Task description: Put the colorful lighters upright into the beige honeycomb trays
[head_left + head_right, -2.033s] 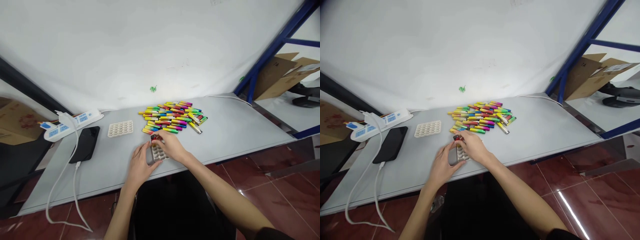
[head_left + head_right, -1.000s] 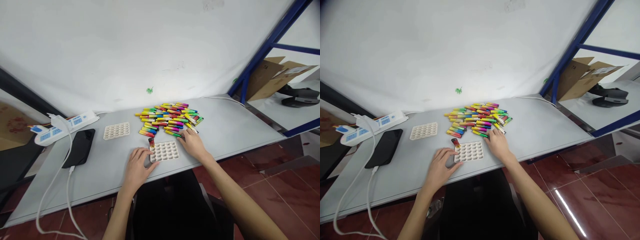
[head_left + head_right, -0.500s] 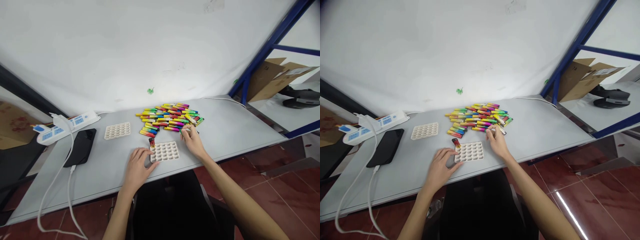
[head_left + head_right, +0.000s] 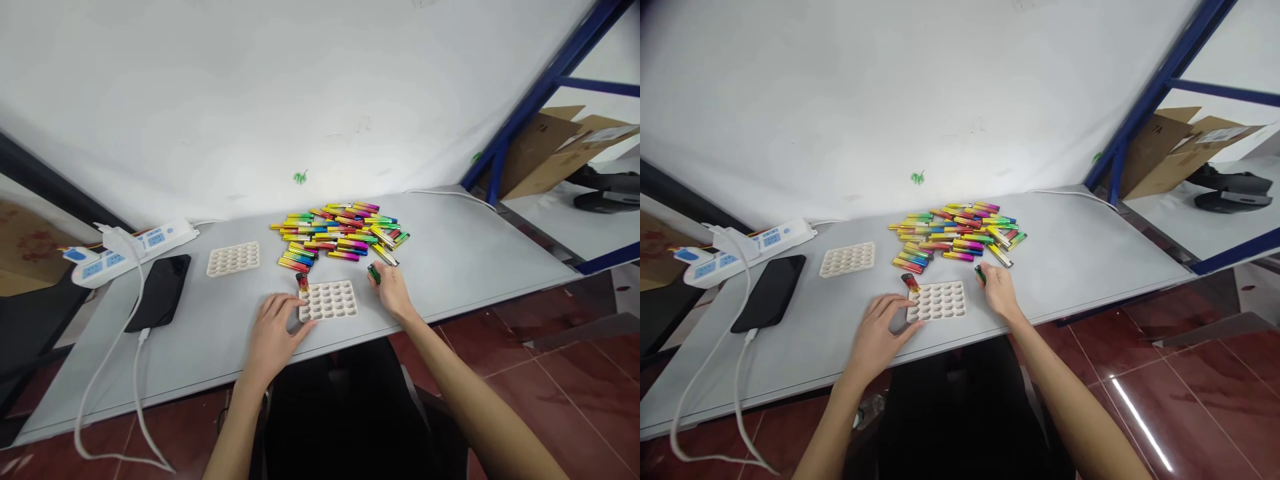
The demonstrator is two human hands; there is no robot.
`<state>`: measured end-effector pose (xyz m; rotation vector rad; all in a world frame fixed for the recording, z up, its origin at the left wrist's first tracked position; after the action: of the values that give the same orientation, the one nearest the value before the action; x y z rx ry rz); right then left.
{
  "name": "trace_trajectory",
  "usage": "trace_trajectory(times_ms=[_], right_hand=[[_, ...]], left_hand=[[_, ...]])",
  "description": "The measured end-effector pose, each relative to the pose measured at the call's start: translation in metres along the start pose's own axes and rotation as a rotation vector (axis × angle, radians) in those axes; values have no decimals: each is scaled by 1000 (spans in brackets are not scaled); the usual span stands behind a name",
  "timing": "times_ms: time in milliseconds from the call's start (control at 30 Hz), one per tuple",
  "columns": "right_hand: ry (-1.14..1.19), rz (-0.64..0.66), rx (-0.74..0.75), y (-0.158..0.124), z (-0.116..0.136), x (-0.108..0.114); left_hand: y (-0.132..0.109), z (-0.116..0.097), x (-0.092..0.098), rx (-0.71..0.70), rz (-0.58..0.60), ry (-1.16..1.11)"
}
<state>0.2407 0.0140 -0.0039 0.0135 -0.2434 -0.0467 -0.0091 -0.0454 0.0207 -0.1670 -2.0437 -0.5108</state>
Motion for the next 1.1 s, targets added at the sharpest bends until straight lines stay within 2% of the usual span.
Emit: trace_trajectory(times_ms=[400, 633, 800, 900, 1100], right_hand=[[-36, 3, 21, -3, 4, 0], [3, -13, 16, -2, -1, 2], [113, -11, 36, -2, 0, 1], [82, 53, 105, -2, 13, -7], [-18, 150, 272, -6, 64, -40]], left_hand=[[0, 0, 0, 6, 1, -1], [1, -1, 1, 4, 7, -1], [2, -2, 1, -7, -1, 7], [2, -3, 1, -7, -7, 6], [2, -2, 1, -19, -13, 0]])
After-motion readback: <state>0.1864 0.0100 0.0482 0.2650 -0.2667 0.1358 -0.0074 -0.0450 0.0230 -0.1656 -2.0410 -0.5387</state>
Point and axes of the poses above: each hand's wrist, its own y-axis towards the middle knuckle, its own x-axis out of the back of the hand, z = x × y, the point moved 10 cm from there along y, towards the middle knuckle, and after that the axes turned 4 degrees about z, right-handed, at the moved point
